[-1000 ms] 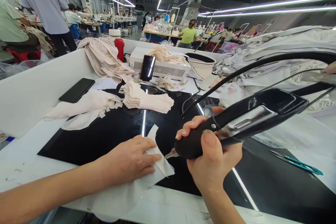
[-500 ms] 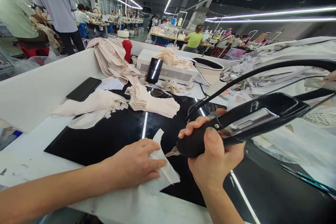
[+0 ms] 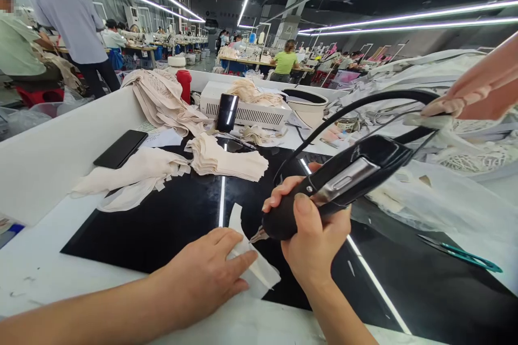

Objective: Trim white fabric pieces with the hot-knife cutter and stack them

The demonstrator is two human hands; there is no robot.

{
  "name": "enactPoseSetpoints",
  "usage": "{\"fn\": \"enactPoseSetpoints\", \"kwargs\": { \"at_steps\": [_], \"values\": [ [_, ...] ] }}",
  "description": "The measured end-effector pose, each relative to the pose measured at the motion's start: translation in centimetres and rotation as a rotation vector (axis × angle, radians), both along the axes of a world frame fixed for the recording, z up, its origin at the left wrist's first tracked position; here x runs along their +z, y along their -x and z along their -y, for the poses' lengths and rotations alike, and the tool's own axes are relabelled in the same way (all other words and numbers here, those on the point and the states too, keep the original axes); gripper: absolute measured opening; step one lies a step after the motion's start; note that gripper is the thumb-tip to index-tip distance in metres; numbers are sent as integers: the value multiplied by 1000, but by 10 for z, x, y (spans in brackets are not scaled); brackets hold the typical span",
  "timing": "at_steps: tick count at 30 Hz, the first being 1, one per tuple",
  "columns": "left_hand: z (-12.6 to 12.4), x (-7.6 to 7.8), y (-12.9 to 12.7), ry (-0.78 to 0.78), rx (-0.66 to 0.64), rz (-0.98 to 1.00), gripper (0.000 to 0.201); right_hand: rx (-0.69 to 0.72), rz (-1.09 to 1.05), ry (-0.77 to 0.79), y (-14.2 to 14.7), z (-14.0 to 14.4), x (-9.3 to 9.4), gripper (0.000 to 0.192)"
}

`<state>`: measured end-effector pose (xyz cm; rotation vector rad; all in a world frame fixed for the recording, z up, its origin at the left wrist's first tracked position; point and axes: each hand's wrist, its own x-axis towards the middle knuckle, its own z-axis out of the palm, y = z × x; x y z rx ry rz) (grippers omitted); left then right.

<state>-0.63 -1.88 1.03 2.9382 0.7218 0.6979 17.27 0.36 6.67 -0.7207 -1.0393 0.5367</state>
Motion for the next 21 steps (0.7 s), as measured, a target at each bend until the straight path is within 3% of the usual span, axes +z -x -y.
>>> {"fn": "enactPoseSetpoints", "kwargs": {
  "at_steps": [4, 8, 11, 21],
  "values": [
    [-23, 11, 5, -19, -95, -30, 13, -10, 26, 5, -1, 5, 0, 39],
    [-60, 18, 7, 59, -272, 9, 20, 3, 17, 1, 0, 5, -2, 34],
    [-78, 16, 8, 151, -331, -16, 25, 10, 14, 7, 0, 5, -3, 33],
    [-85, 13, 23, 182, -325, -55, 28, 10, 1, 20, 3, 6, -1, 31]
  ]
}}
